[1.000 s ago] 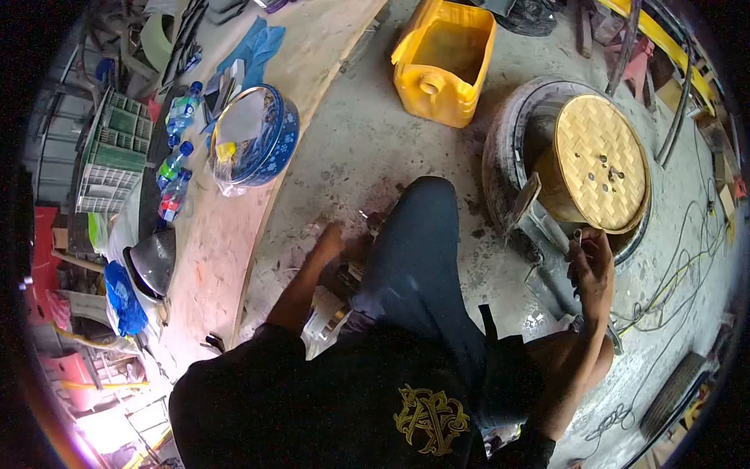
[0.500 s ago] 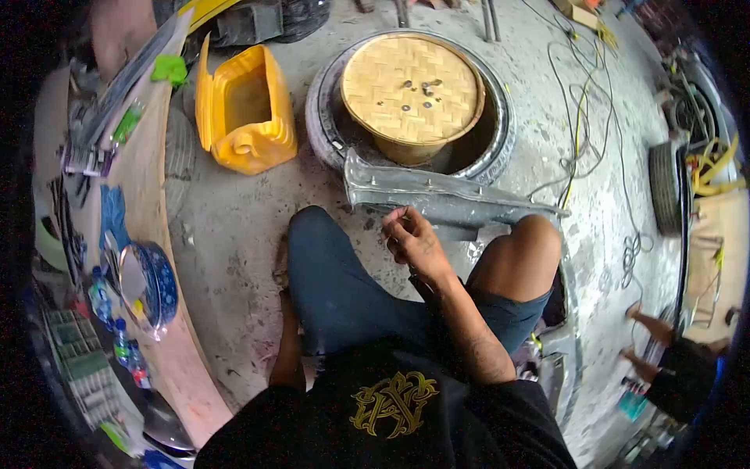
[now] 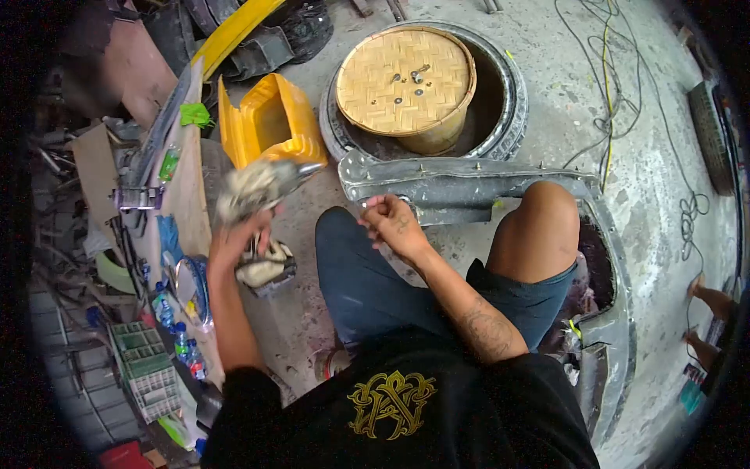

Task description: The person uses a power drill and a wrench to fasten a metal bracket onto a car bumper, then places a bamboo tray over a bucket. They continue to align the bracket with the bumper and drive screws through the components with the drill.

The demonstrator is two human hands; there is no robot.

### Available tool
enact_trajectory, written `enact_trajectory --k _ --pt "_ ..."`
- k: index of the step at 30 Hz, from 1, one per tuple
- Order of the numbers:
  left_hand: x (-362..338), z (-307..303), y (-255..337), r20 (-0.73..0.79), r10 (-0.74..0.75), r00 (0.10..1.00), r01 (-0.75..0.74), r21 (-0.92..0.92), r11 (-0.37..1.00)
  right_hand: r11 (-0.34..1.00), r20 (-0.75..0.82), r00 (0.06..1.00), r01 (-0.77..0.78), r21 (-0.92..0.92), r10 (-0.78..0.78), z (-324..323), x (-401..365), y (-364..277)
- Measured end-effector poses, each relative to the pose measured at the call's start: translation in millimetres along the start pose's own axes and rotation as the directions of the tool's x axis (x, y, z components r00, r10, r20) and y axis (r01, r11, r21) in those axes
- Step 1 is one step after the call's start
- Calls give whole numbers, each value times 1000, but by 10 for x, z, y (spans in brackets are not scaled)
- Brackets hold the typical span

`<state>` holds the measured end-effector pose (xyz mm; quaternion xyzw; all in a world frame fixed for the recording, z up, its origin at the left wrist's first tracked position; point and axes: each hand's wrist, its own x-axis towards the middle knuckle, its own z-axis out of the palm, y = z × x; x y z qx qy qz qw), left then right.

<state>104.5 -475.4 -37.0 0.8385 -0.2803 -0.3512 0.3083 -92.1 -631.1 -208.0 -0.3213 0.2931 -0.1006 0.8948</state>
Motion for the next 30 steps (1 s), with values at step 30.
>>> enact_trajectory --k 30 --pt "75 416 1028 529 -227 818 165 161 973 749 61 896 403 -526 -439 -376 -399 -1594"
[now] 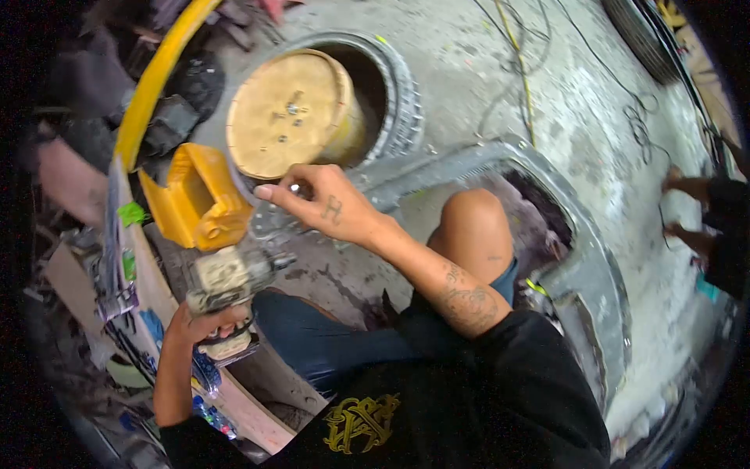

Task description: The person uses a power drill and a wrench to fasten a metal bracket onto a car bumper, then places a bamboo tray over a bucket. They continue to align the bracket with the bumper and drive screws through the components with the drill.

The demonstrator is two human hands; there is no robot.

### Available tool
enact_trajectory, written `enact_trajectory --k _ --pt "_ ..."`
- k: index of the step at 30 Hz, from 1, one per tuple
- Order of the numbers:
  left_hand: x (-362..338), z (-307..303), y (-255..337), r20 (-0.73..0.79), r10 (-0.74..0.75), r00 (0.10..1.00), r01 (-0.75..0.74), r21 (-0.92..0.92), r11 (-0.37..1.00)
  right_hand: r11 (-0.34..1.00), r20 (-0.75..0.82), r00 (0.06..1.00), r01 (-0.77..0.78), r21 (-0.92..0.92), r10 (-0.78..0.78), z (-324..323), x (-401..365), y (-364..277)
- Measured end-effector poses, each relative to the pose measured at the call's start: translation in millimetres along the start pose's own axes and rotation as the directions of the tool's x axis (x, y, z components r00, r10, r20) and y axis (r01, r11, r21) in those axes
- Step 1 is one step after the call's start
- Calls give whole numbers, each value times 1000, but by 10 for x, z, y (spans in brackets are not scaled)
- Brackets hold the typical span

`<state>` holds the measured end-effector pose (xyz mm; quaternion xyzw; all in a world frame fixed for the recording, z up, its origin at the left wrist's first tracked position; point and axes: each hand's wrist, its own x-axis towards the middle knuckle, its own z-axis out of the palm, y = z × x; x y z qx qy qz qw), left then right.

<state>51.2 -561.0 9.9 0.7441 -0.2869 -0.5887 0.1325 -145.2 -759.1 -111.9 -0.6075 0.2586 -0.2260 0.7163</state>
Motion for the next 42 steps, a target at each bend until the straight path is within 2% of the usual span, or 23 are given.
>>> enact_trajectory --k 1,2,6,7,8,10,11,13,14,15,17,18,19,20,21,22,24,27,30,34,35,38,42 --pt "-30 -14 -21 -16 -45 999 45 8 999 998 -63 996 57 -15 -57 6 -24 21" --pt "-96 16 -33 37 -64 997 63 21 998 999 -57 998 30 -23 -31 -20 -66 -39" --pt "-301 102 114 10 -170 985 170 -103 980 996 -155 984 -90 -8 88 -89 -221 -109" --pt "-338 190 143 16 -90 996 92 -166 982 992 -154 980 -127 29 130 -98 -298 -107" --pt "-329 143 -151 88 -157 984 171 -189 967 988 -185 970 -154 30 157 -128 -366 -131" --pt "-285 294 -62 191 -50 980 64 -70 995 989 -230 966 -135 -57 118 -158 -518 -189" --pt "-271 365 -95 200 0 980 2 -11 1000 995 -215 972 -98 3 96 -190 -593 -156" --pt "-286 482 -57 230 24 973 -47 93 995 951 -293 918 -203 235 268 -309 -799 -464" --pt "-305 538 -38 245 36 969 -73 144 987 970 -391 896 -141 199 211 -386 -936 -614" --pt "-362 613 96 217 84 973 -116 140 983 931 -435 833 -240 276 343 -546 -1121 -1042" --pt "-543 626 191 200 47 979 -64 79 995 974 -715 678 -228 12 168 -885 -1617 -1921" --pt "-701 601 339 194 1 981 -19 95 995 962 -829 557 -207 -180 -35 -1112 -1929 -2390" --pt "-850 546 504 186 -52 981 30 116 993 900 -873 424 -237 -366 -243 -1384 -2232 -2911" --pt "-1020 480 628 169 -81 982 61 117 991 828 -846 351 -256 -499 -402 -1538 -2427 -3393" --pt "-1227 404 734 159 -110 981 93 108 990 799 -818 344 -239 -552 -462 -1513 -2518 -3752" --pt "-1435 346 768 117 -81 990 76 49 996 771 -790 360 -235 -592 -496 -1476 -2587 -4052" --pt "-1830 123 801 122 -109 986 119 -72 990 779 -757 479 -211 -590 -444 -1247 -2603 -4420" --pt "-2312 -243 978 128 -228 965 239 -73 968 857 -662 721 -193 -478 -206 -613 -2410 -4555" --pt "-2697 -606 1218 116 -181 977 199 -163 966 903 -537 843 -208 -376 -29 70 -2119 -4468" --pt "-2831 -1080 1127 94 -127 987 144 -206 968 916 -524 848 -270 -295 82 637 -1828 -4470" --pt "-2807 -1227 1112 108 -173 979 191 -190 963 915 -535 840 -281 -290 89 722 -1773 -4511" --pt "-2701 -1656 985 116 -136 984 159 -226 961 910 -591 800 -314 -271 100 1002 -1609 -4660" --pt "-2527 -2305 682 118 -36 992 57 -178 982 898 -677 732 -344 -274 74 1290 -1435 -4936"
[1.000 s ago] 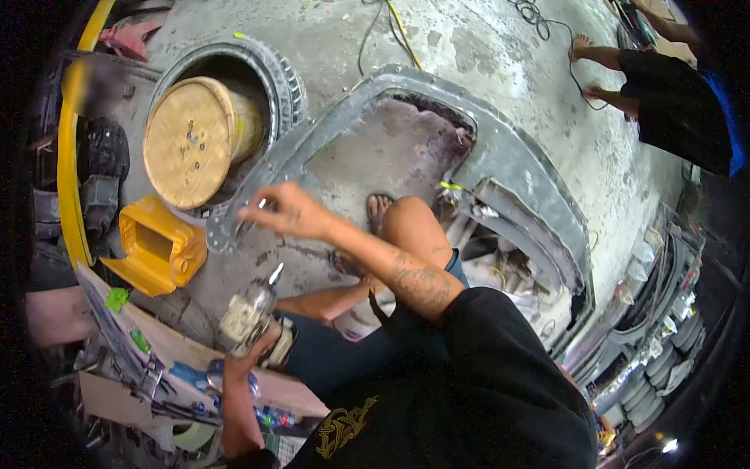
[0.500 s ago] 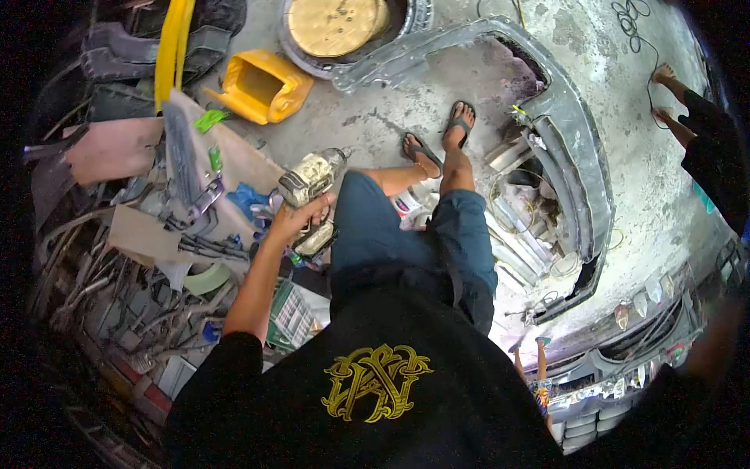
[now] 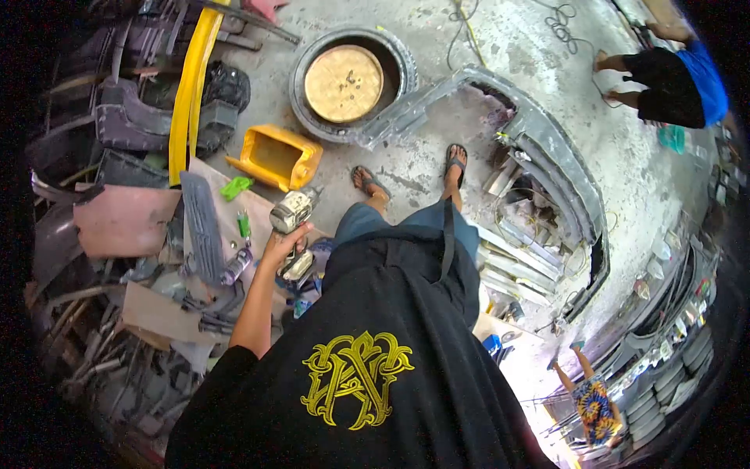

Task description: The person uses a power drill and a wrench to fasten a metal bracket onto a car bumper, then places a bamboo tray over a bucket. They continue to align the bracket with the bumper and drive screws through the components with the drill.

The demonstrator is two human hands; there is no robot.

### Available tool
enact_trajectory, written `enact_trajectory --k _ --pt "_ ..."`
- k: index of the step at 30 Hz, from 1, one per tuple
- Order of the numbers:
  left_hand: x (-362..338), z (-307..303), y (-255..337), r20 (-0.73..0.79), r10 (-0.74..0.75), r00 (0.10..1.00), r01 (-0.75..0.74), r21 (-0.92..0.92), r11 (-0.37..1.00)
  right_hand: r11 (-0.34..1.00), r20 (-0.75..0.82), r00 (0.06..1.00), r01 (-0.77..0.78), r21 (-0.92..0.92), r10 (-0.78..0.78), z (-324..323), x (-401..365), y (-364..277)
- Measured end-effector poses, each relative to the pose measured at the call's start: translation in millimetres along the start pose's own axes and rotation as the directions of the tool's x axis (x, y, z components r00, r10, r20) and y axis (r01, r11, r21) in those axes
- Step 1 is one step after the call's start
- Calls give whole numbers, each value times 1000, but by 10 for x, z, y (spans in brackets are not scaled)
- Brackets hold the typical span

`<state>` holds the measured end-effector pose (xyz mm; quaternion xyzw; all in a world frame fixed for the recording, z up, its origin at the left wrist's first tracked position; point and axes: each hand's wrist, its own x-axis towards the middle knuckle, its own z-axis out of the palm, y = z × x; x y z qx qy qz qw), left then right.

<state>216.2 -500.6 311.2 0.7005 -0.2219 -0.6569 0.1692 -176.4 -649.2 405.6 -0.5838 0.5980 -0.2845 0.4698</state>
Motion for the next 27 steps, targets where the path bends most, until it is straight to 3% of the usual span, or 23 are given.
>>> enact_trajectory --k 5,17,27 --pt "94 -791 -200 13 30 999 -32 226 974 1000 -121 992 14 -26 -17 75 -74 -438" --pt "98 -1079 -307 55 -143 988 143 15 990 992 -271 958 69 -103 -95 -96 -189 -954" --pt "232 -867 -525 120 -135 984 147 -94 985 984 -368 927 2 -177 -68 -597 -509 -1069"
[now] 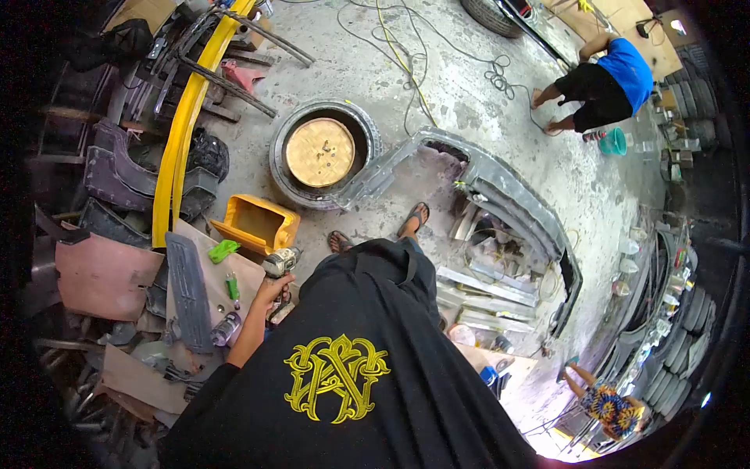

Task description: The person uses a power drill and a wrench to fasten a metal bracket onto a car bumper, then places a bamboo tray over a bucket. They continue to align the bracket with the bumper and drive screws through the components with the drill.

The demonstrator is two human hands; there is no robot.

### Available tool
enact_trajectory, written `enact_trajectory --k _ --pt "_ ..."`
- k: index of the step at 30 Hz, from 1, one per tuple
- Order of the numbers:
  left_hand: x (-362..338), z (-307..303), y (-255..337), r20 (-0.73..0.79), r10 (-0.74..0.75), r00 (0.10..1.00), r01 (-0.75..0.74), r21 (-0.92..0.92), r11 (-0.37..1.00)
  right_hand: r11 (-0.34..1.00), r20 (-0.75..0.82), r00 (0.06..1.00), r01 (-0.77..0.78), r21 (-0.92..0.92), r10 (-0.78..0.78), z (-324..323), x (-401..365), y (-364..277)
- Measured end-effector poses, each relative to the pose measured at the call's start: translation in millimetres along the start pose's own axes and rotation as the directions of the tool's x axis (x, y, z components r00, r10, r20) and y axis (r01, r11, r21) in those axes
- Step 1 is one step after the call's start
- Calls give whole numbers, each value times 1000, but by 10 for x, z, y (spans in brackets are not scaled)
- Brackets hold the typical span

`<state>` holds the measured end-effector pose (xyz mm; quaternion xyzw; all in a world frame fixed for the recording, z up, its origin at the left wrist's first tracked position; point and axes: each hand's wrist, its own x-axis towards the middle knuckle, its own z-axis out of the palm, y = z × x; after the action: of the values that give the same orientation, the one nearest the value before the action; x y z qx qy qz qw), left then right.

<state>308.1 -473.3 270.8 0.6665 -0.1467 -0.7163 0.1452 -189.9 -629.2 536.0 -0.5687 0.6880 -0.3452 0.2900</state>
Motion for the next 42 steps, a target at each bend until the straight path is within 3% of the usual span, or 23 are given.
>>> enact_trajectory --k 7,15,26,42 --pt "21 5 8 -20 -97 995 98 107 989 1000 -70 998 -10 -27 8 -336 -123 8" --pt "38 -81 13 -34 -34 999 41 206 978 998 -143 990 -7 -70 -3 -612 -294 -10" --pt "47 -251 -283 -34 -64 997 68 124 990 980 -292 955 -19 -198 -40 -1174 -490 -162" --pt "229 -219 -476 -43 -35 998 39 92 995 870 -524 837 -134 -474 -156 -2539 -519 -368"
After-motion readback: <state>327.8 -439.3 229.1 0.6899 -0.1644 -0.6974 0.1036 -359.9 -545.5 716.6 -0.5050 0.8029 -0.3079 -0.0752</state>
